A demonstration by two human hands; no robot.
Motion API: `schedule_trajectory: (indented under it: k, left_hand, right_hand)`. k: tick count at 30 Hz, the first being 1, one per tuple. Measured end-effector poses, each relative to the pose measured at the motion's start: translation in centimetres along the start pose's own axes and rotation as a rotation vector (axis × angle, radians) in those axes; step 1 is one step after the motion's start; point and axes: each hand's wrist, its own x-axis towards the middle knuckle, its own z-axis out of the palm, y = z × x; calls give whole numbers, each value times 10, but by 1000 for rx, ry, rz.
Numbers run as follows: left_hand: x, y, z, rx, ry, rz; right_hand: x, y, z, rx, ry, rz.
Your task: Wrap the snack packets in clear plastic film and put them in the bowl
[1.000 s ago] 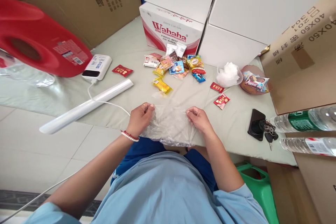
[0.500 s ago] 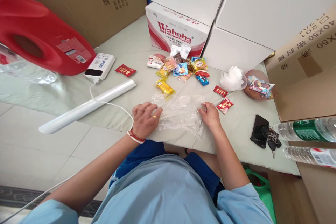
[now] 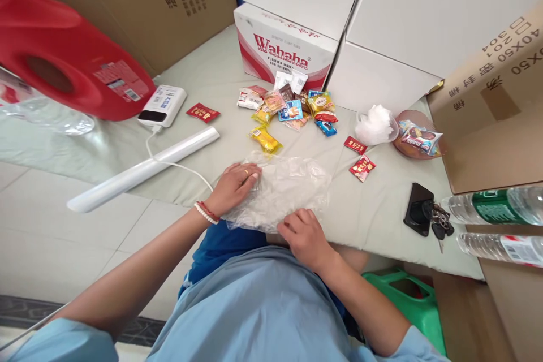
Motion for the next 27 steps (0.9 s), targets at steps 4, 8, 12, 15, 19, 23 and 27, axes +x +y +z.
schedule_trajectory:
  k: [4,8,12,15,19,23,27]
  left_hand:
    - [2,-9,-3,-13,-5,-13]
    - [4,-14,-7,-31,-38,-2]
    - [5,-19,-14,-12,-88,52]
    - [6,-22,-18,28,-100,81]
    - [0,-14,-21,155,36,91]
    - [-15,18,-22,345,202,73]
    - [-22,41,-9,350,171,97]
  right_hand:
    - [-35,-2,-4,96,-41,-131]
    - [-39,0,-41,332,-214,-150]
    - [-7,10,-81,575,-74,14]
    - [26,9,-72,425,-16,76]
    - [58,-16,-15,235,-199,-33]
    - [70,-36,32,147,-315,-89]
    - [73,-34,37,146,-294,-55]
